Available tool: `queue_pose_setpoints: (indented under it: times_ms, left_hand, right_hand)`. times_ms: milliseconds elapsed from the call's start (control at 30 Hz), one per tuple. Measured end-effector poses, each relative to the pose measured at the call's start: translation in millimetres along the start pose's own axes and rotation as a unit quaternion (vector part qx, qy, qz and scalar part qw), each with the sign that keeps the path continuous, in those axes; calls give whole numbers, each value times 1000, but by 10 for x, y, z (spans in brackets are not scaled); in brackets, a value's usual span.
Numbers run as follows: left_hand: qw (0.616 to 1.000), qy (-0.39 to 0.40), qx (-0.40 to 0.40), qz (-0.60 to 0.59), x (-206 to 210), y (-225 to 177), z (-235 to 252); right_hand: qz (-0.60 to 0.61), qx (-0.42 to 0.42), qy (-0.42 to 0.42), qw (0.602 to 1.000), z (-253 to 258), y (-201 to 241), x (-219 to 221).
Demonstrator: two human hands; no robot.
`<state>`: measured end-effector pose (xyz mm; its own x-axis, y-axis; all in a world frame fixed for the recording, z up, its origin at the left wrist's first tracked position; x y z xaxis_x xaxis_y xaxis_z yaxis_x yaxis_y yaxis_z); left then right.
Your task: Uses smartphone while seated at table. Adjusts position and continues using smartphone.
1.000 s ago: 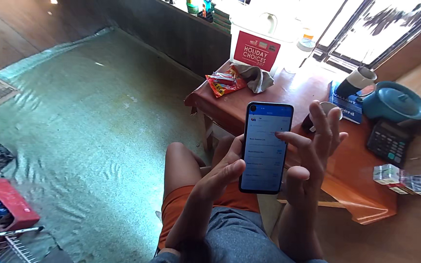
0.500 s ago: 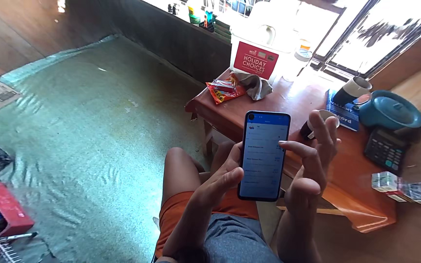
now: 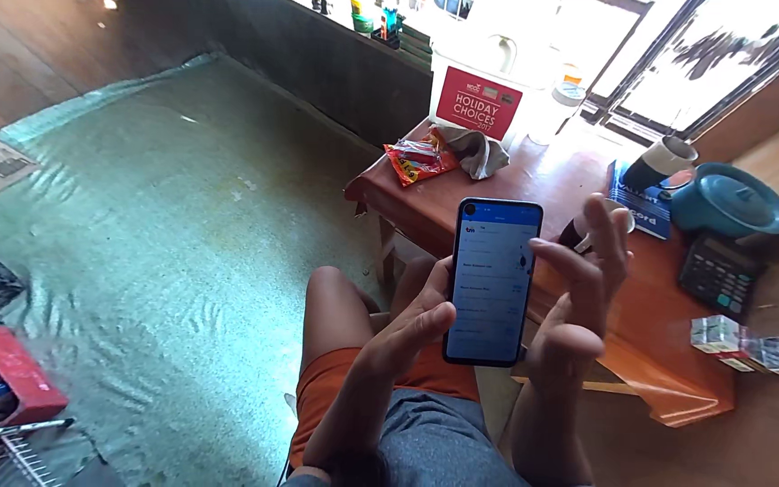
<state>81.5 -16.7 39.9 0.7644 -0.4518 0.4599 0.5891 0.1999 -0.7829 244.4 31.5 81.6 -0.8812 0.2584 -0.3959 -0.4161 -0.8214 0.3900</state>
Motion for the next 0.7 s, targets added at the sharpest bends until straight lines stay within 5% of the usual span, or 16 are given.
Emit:
queue_pose_setpoints:
  times_ms: [133,433,700]
  left_hand:
    - [1000,-10,9,-5,-1,-22,4]
    - [1000,-26,6,-2,-10,-8,-13]
    - [997,-75,7,11,-78,-16,-26]
  right_hand:
    - [33,0,-62,998,18,-4,-74]
    - [140,43,-36,989,-14,-16,-14]
    - [414,174,132,884,-209,-159,43]
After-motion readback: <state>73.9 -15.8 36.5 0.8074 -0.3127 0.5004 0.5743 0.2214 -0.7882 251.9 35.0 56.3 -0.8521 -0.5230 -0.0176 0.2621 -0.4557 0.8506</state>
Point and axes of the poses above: each hand's wrist, its own z-axis towards the middle knuckle, its own x-axis out of the palm, y = z × x, the point moved 3 cm from there along z, towards the middle knuckle, and after that the axes turned 3 degrees about -z, right-handed, at the moved point
